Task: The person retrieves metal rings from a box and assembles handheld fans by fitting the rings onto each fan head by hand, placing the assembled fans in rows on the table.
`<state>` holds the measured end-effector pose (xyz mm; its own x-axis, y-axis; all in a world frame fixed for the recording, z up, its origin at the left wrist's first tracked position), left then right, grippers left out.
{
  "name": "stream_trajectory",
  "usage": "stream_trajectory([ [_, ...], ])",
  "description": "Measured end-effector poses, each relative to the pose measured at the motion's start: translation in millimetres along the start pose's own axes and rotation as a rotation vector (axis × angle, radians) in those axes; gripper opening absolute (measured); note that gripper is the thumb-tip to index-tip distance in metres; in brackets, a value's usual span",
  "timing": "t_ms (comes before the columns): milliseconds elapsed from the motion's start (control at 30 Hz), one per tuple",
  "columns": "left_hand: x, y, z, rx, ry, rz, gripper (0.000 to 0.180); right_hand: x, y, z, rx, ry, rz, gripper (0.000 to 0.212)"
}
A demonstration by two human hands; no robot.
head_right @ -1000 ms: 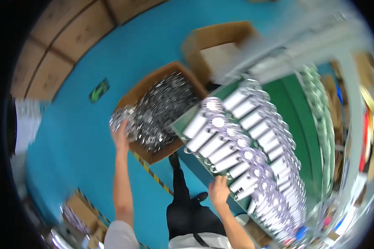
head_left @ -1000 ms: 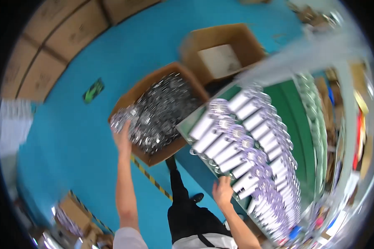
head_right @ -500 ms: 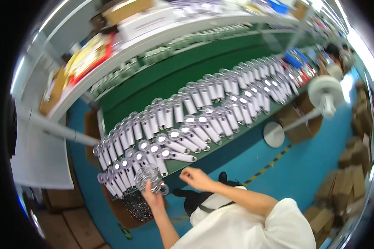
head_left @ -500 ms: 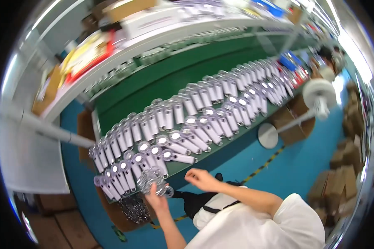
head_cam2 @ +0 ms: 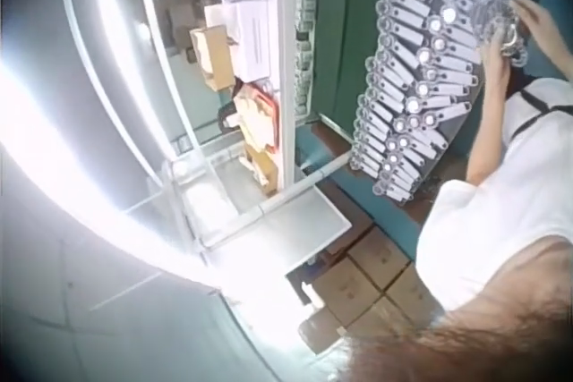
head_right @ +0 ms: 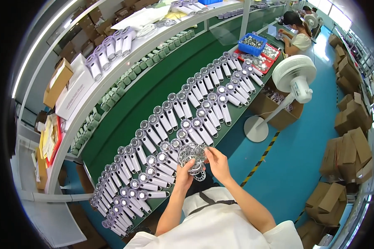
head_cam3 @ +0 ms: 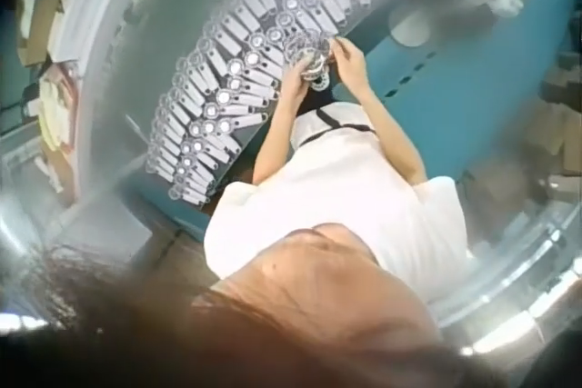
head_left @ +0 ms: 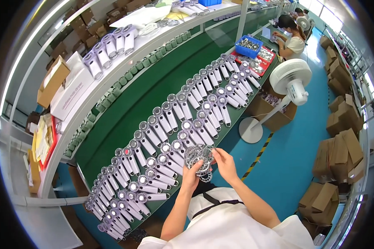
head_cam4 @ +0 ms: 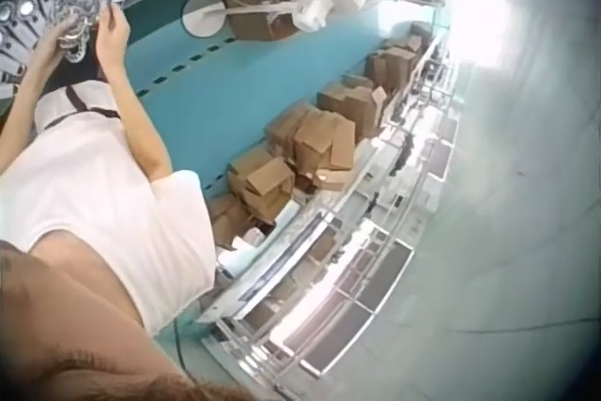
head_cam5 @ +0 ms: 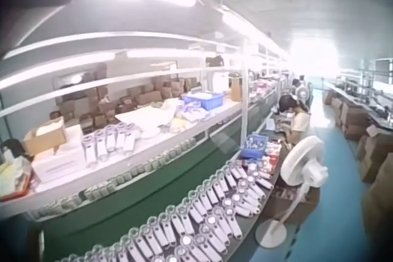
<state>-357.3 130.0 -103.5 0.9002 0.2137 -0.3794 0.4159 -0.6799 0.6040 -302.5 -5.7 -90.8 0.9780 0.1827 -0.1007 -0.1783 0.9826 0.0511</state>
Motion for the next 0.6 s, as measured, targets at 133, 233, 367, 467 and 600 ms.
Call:
stream_trajectory([
  [133, 46, 6, -10, -0.073, -0.004, -0.058, 0.037, 47, 2, 16, 0.043, 0.0, -0.073, 0.025],
  [233, 77, 10, -26, -0.097, -0.022, -0.111, 0.036, 87, 1, 21, 0.212, 0.102, -0.143, 0.025],
  [367, 130, 7, -44, -0.083, 0.036, -0.224, 0.046, 134, -7, 20, 0.192, 0.181, -0.188, 0.023],
  [467, 168, 12, -60, -0.043, 0.114, -0.304, 0.053, 166, -16, 10, 0.097, 0.274, -0.121, 0.024],
  [600, 219, 45, -78, 0.185, 0.227, -0.41, 0.067, 213, -33, -11, 0.135, 0.335, 0.005, 0.021],
])
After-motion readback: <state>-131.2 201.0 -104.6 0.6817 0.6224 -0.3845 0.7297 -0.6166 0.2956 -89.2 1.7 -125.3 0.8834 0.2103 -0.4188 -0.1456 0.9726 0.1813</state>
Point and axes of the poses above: each hand's wrist, its own x-axis towards the middle knuckle, its own y-axis out of the palm, z = x × y, the point moved 2 cm from there along x, towards the middle knuckle, and after that the axes turned 4 degrees about -z, right-handed, at the moved point
